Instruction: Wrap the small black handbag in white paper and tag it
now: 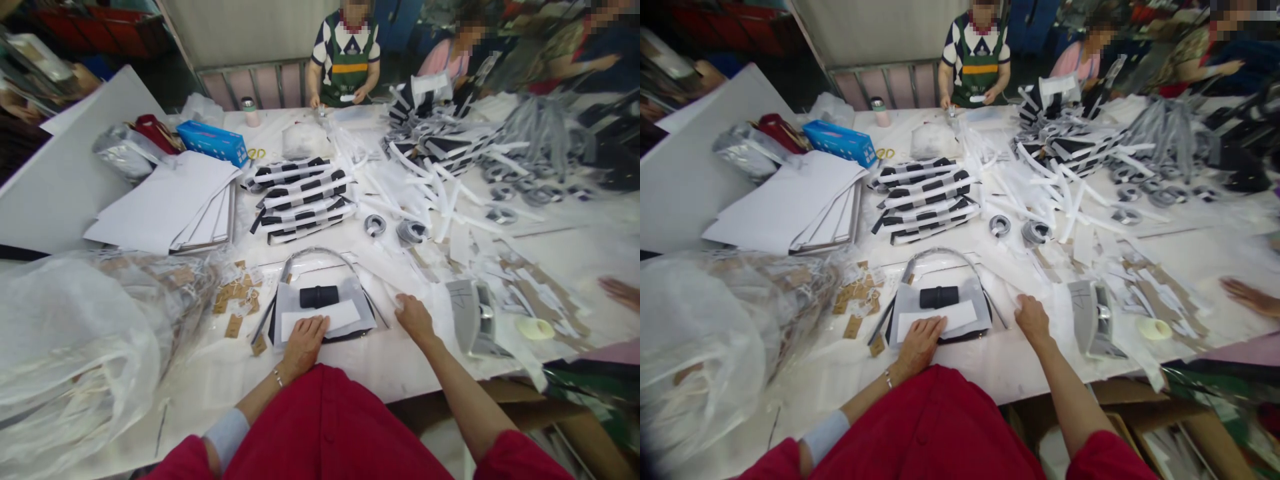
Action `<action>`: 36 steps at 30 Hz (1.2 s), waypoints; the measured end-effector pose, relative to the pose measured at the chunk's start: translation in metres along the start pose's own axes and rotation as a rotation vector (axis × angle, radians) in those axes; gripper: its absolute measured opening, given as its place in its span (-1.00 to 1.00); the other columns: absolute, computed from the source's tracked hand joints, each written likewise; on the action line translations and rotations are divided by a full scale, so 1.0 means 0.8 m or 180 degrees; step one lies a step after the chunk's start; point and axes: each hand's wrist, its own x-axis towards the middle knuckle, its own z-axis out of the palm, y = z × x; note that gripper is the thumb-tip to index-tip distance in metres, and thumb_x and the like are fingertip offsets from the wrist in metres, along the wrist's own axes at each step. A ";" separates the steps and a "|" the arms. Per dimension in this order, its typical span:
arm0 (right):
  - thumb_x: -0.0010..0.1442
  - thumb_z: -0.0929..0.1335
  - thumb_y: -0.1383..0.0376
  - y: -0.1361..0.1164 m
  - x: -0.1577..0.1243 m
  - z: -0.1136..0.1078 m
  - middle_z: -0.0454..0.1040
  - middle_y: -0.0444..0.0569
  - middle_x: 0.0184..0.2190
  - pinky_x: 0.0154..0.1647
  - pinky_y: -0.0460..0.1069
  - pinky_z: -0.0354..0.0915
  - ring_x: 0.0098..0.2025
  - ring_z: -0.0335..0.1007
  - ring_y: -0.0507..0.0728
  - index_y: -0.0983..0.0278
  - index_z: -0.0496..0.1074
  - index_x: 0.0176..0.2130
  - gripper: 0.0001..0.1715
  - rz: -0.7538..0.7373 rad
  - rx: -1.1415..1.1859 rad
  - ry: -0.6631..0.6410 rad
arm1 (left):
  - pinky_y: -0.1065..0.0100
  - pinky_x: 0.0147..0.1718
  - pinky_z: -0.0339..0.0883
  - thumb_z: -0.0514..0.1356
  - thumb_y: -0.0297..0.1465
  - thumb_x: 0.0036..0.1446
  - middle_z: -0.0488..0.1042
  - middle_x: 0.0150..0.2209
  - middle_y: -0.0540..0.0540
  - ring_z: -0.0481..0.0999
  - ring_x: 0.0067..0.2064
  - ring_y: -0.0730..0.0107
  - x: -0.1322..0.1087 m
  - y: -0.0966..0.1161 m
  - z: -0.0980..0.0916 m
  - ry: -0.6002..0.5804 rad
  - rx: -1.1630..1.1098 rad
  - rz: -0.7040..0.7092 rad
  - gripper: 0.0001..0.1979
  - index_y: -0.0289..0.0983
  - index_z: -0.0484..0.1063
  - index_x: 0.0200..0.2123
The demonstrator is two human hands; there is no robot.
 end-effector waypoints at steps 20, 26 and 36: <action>0.23 0.21 0.29 -0.008 -0.089 0.067 0.33 0.19 0.17 0.20 0.29 0.21 0.22 0.20 0.29 0.27 0.19 0.23 -0.43 -0.0559 0.1095 0.1683 | 0.18 0.02 0.26 0.04 -0.58 0.18 0.44 0.12 -0.24 0.40 0.09 0.18 0.002 -0.001 -0.007 -0.0109 0.0103 -0.0080 -0.46 -0.31 0.20 0.25; 0.23 0.21 0.32 0.011 -0.087 0.088 0.48 0.12 0.00 0.13 0.25 0.33 0.07 0.37 0.24 0.26 0.33 0.11 -0.54 -0.0611 0.1170 0.1614 | 0.20 0.00 0.27 0.05 -0.59 0.16 0.47 0.09 -0.23 0.42 0.06 0.19 0.003 -0.004 -0.005 0.0119 0.0154 -0.0031 -0.48 -0.33 0.27 0.21; 0.20 0.22 0.31 0.024 -0.056 0.074 0.55 0.07 -0.10 0.11 0.23 0.38 -0.01 0.44 0.21 0.23 0.46 -0.07 -0.65 -0.0590 0.1598 0.1633 | 0.19 0.05 0.24 0.06 -0.58 0.09 0.45 0.11 -0.19 0.41 0.09 0.19 -0.002 -0.006 -0.002 0.0271 0.0050 -0.0049 -0.39 -0.27 0.21 0.25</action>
